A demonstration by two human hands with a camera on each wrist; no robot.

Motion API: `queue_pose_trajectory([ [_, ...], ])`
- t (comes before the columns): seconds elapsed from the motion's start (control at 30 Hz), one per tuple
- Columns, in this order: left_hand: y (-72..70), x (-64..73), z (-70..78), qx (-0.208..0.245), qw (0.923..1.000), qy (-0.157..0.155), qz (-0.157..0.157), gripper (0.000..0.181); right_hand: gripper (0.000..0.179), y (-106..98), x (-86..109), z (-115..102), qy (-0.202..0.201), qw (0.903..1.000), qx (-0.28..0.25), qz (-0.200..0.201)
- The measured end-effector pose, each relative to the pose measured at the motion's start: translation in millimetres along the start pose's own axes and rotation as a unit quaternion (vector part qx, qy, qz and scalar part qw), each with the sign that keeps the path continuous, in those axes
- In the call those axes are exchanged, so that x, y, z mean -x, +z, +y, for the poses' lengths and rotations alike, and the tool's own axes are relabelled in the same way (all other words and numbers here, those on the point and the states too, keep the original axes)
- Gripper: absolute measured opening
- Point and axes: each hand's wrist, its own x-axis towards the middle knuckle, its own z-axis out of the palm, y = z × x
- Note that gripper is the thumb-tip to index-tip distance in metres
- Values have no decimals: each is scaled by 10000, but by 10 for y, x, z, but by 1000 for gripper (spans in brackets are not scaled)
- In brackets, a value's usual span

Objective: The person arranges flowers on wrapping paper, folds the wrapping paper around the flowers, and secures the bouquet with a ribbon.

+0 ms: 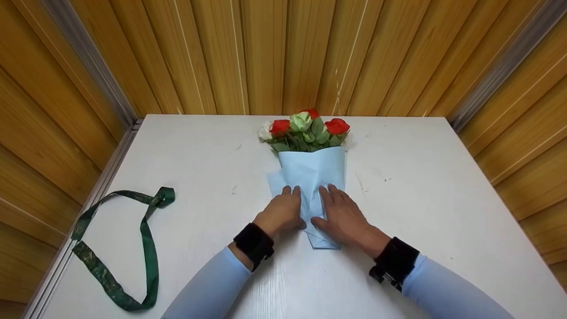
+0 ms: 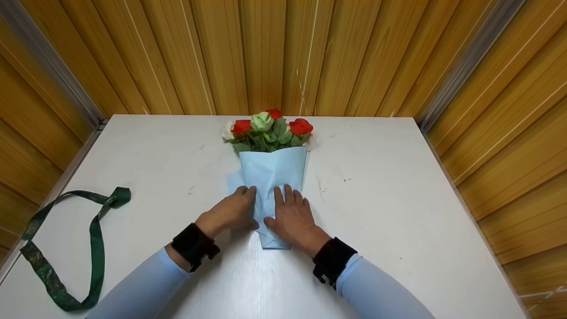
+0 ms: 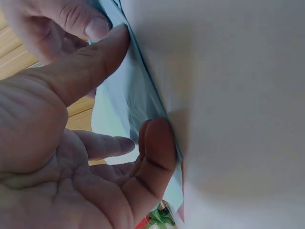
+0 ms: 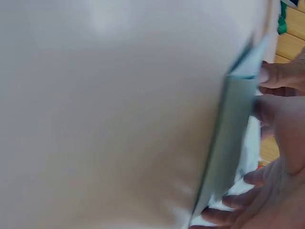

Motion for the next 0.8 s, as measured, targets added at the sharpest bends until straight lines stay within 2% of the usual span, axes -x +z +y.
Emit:
queue_pose_trajectory([
  [0.17, -25, 48, -17, 215, 9997, -125, -65, 102, 87, 27, -91, -111, -34, 9998, 33, 179],
  [0.4, -101, 154, -131, 206, 9996, -174, 67, 100, 80, 141, -160, -184, -143, 9990, 415, -83],
  [0.6, -101, 213, -250, -232, 9983, -406, 349, 100, 76, 158, -174, -149, -156, 9986, 422, -263],
  [0.8, -96, 266, -278, -554, 9962, -316, 587, 101, 75, 122, -156, -57, -164, 9978, 534, -360],
])
